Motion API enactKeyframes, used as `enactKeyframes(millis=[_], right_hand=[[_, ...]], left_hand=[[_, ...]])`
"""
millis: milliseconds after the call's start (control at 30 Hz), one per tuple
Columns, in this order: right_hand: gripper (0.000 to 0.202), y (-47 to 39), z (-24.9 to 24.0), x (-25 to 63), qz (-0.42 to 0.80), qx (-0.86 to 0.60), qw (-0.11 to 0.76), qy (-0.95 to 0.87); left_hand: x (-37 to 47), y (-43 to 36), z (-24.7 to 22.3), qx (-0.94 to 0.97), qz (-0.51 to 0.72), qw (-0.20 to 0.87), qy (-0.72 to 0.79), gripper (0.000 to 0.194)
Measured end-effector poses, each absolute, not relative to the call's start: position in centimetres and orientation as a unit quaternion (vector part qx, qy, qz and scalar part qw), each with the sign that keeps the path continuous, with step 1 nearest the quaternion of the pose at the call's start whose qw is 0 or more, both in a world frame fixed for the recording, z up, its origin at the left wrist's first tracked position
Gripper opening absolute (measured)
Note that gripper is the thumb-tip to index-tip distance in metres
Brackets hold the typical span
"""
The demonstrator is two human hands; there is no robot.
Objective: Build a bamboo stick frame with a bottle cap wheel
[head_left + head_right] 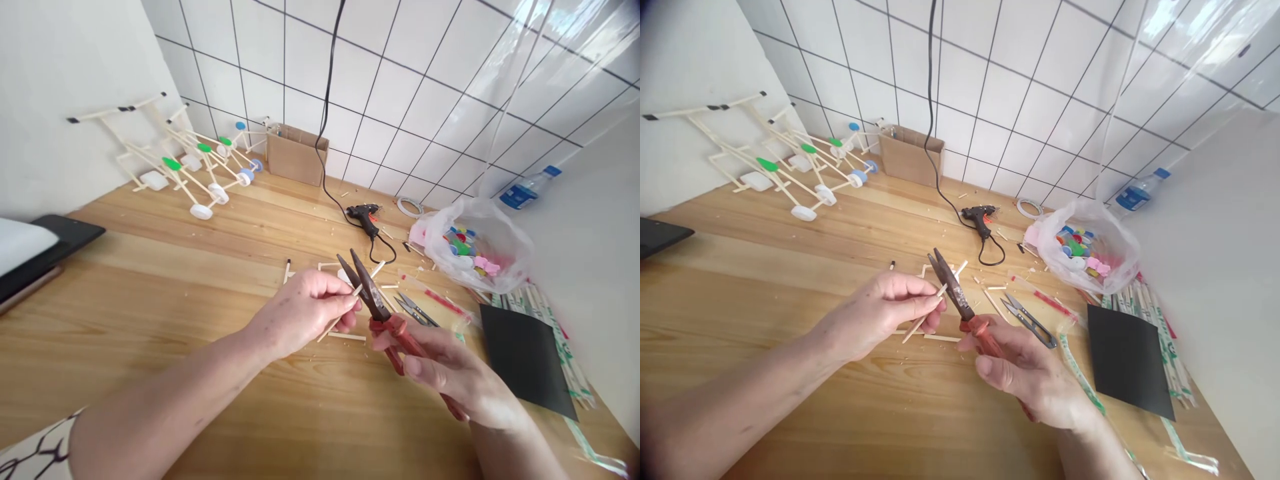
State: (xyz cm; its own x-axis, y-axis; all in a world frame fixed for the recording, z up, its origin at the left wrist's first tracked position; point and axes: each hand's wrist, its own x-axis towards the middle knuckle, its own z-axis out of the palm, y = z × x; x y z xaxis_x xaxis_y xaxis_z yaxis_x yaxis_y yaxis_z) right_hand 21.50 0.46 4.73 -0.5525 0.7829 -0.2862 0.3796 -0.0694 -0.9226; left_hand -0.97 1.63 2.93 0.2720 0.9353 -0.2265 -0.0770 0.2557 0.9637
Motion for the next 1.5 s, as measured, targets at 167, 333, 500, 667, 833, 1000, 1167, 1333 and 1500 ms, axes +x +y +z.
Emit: enactKeyframes(millis=[167,333,500,667,833,1000,1167,1333,1500], right_hand=[[0.032,0.04,4.76,21.3,0.582,-0.428,0.162,-0.672],[0.028,-0.05,4.62,21.42,0.568,-0.42,0.155,-0.69],[0.027,-0.04,4.8,21.42,0.582,-0.418,0.146,-0.682],[0.026,-0.02,4.88,21.58,0.579,-0.421,0.151,-0.681],[0.022,0.04,4.88,21.57,0.58,-0.419,0.14,-0.685],[0.023,0.12,4.64,21.5,0.587,-0.412,0.135,-0.684],[0.018,0.21,4.42,21.68,0.574,-0.402,0.133,-0.701],[0.017,0.2,4.4,21.76,0.579,-0.401,0.137,-0.697],[0.018,0.22,4.52,21.74,0.584,-0.4,0.134,-0.693]], left_hand=[[-1.24,1.45,3.8,0.523,0.356,0.617,0.469,0.027],[-1.13,1.36,3.72,0.519,0.331,0.628,0.477,0.024],[-1.05,1.37,3.58,0.516,0.324,0.631,0.48,0.021],[-1.08,1.34,3.72,0.517,0.324,0.631,0.479,0.022],[-1.1,1.44,3.62,0.531,0.314,0.622,0.481,0.023],[-1.22,1.6,3.84,0.545,0.275,0.624,0.487,0.023],[-1.3,1.66,3.95,0.552,0.26,0.621,0.492,0.023],[-1.22,1.72,3.62,0.557,0.259,0.617,0.493,0.023],[-1.2,1.79,3.44,0.559,0.258,0.616,0.491,0.023]])
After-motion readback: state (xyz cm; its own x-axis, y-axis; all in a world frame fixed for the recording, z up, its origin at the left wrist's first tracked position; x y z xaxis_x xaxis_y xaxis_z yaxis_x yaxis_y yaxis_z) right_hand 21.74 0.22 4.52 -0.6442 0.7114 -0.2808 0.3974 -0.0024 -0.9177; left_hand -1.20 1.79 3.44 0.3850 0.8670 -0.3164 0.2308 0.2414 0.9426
